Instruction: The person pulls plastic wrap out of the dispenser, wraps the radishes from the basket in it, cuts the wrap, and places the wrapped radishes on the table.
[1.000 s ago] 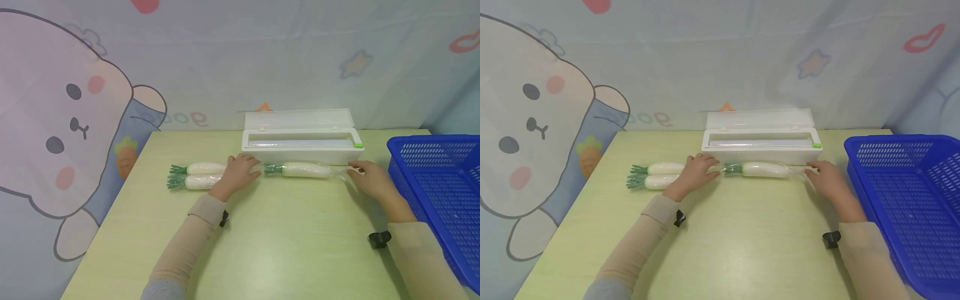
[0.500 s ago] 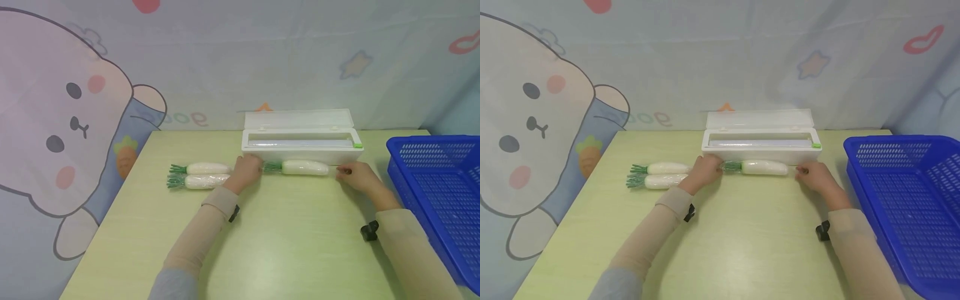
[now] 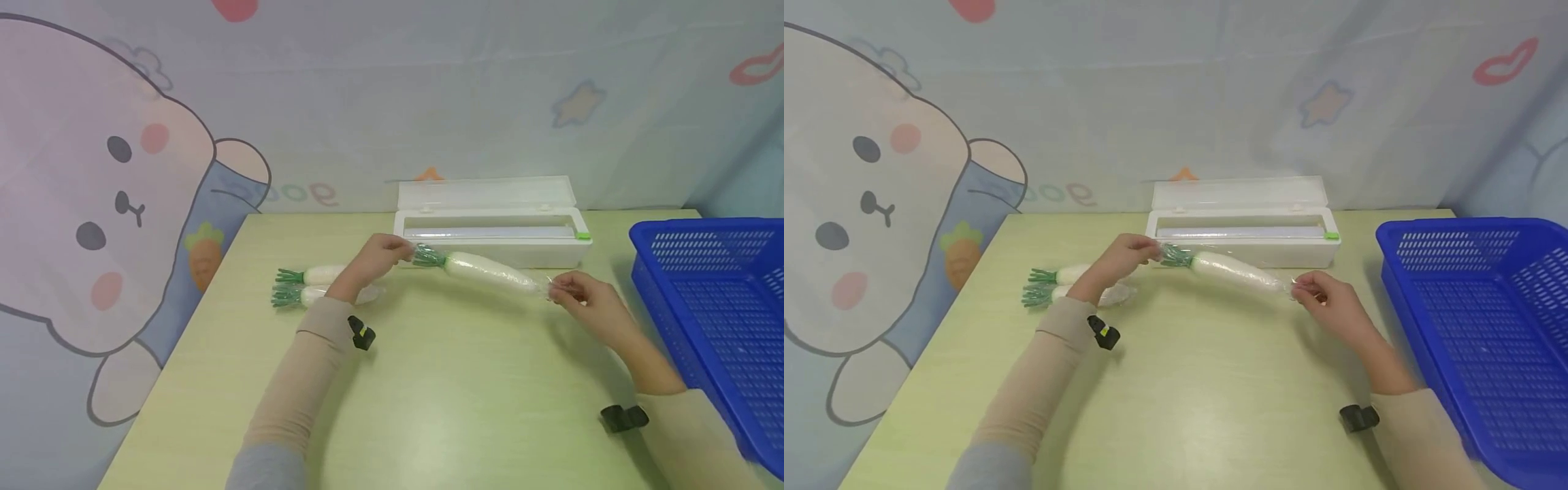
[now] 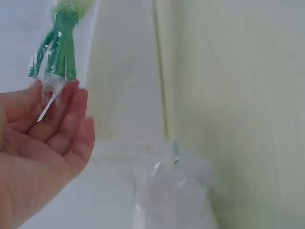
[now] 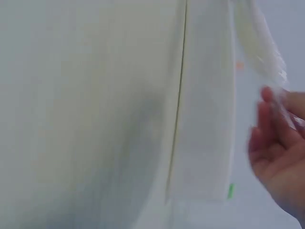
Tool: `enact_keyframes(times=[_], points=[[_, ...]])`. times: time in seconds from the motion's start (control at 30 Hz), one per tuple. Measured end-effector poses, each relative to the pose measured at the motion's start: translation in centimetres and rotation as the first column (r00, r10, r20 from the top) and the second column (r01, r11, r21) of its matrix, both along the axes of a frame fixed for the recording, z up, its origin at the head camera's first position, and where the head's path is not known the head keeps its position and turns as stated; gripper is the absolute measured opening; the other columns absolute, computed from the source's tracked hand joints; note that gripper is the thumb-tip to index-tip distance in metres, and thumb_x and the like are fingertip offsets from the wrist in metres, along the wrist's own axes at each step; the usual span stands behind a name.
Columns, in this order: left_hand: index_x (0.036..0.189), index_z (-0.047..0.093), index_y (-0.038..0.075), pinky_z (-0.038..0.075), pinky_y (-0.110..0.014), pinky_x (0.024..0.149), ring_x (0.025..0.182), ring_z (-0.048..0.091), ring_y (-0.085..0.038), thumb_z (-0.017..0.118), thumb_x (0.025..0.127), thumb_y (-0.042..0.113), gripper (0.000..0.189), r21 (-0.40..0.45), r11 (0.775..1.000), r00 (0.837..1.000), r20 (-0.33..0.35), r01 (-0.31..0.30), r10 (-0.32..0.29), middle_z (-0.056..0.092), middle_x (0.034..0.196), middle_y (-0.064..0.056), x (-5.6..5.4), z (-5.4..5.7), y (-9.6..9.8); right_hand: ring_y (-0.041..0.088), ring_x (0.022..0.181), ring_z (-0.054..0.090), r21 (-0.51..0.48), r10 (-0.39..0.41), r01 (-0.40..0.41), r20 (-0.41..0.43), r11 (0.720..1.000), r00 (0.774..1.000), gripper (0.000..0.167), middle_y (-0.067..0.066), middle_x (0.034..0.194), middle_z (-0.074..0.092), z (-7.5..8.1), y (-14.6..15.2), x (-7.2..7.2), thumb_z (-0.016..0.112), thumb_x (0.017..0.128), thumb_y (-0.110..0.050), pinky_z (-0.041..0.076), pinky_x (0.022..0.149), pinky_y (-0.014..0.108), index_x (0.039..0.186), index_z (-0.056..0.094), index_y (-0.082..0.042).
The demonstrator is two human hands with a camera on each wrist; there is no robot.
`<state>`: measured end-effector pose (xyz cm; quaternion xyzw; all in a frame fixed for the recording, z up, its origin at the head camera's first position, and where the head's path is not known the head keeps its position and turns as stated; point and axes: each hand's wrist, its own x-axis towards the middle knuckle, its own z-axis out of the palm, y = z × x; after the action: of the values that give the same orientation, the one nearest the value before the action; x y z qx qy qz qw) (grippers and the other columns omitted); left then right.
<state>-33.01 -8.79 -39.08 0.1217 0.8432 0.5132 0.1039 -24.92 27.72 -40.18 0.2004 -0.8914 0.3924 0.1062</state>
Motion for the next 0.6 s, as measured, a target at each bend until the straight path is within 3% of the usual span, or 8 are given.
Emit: enact_keyframes(times=[0.07,0.1,0.17,0.23,0.33,0.4,0.5,0.6], points=[[0.122,0.061,-0.005,0.048,-0.038,0.096,0.107,0.062,-0.027,0.05,0.1,0.015,0.031,0.104,0.994,0.998,0.07,-0.019,0.012,0.065,0.114,-0.018,-0.3,0.7,-0.6,-0.003,0.074,0.055,-0.08,0.054,-0.076,-0.242,0.994,0.969,0.018,0.008,0.081,0.068,0.1,-1.7,1.6,0.061,0.096,-0.015,0.044,0.065,0.012,0.096,0.066,0.003],[0.123,0.06,-0.006,0.048,-0.037,0.096,0.104,0.062,-0.026,0.05,0.1,0.013,0.031,0.146,0.989,0.995,0.1,-0.027,0.013,0.065,0.113,-0.019,-0.4,1.0,-0.8,0.0,0.073,0.055,-0.09,0.093,-0.136,-0.374,0.987,0.923,0.02,0.007,0.079,0.067,0.0,-2.7,2.3,0.06,0.096,-0.016,0.044,0.065,0.013,0.093,0.067,0.002],[0.123,0.059,-0.008,0.05,-0.036,0.093,0.098,0.064,-0.023,0.051,0.1,0.011,0.031,0.202,0.979,0.989,0.147,-0.03,0.0,0.065,0.11,-0.017,-0.7,1.4,-1.1,0.007,0.073,0.055,-0.036,0.202,-0.274,-0.585,0.961,0.785,0.025,0.006,0.077,0.065,0.0,-5.0,3.6,0.056,0.098,-0.017,0.044,0.068,0.015,0.088,0.069,0.002],[0.122,0.06,-0.007,0.052,-0.035,0.089,0.09,0.064,-0.02,0.053,0.098,0.009,0.03,0.229,0.973,0.985,0.168,-0.009,-0.03,0.066,0.105,-0.014,-0.8,1.5,-1.2,0.013,0.072,0.055,0.082,0.317,-0.367,-0.696,0.927,0.644,0.029,0.005,0.079,0.064,0.0,-7.2,5.0,0.051,0.1,-0.018,0.046,0.067,0.019,0.087,0.07,0.0],[0.12,0.062,-0.004,0.053,-0.034,0.083,0.083,0.064,-0.016,0.057,0.096,0.008,0.028,0.211,0.975,0.979,0.172,0.072,-0.109,0.067,0.097,-0.006,-0.9,1.2,-0.9,0.015,0.069,0.054,0.265,0.461,-0.435,-0.769,0.861,0.443,0.025,0.003,0.08,0.064,-0.1,-10.0,6.8,0.047,0.1,-0.006,0.046,0.063,0.023,0.087,0.069,-0.002],[0.116,0.065,-0.002,0.054,-0.033,0.078,0.077,0.063,-0.015,0.06,0.093,0.008,0.026,0.171,0.976,0.971,0.17,0.138,-0.167,0.068,0.091,-0.003,-0.8,1.0,-0.4,0.015,0.069,0.053,0.359,0.533,-0.454,-0.773,0.815,0.344,0.025,0.002,0.08,0.063,-0.2,-11.1,7.8,0.046,0.099,-0.002,0.046,0.063,0.023,0.088,0.068,-0.003],[0.108,0.069,-0.001,0.053,-0.03,0.071,0.072,0.062,-0.014,0.063,0.09,0.009,0.021,0.087,0.969,0.956,0.168,0.23,-0.242,0.068,0.084,-0.001,-0.4,0.8,0.6,0.015,0.073,0.053,0.466,0.627,-0.477,-0.734,0.745,0.262,0.025,0.003,0.084,0.062,-0.7,-11.9,8.8,0.044,0.099,0.0,0.047,0.066,0.023,0.09,0.067,-0.003],[0.098,0.072,0.001,0.051,-0.026,0.066,0.067,0.06,-0.013,0.062,0.088,0.008,0.016,0.006,0.954,0.943,0.155,0.299,-0.296,0.066,0.079,0.001,-0.1,0.7,1.6,0.015,0.078,0.052,0.543,0.706,-0.49,-0.664,0.682,0.247,0.025,0.002,0.087,0.059,-1.3,-12.0,9.3,0.041,0.1,0.0,0.046,0.07,0.023,0.095,0.065,-0.003]])
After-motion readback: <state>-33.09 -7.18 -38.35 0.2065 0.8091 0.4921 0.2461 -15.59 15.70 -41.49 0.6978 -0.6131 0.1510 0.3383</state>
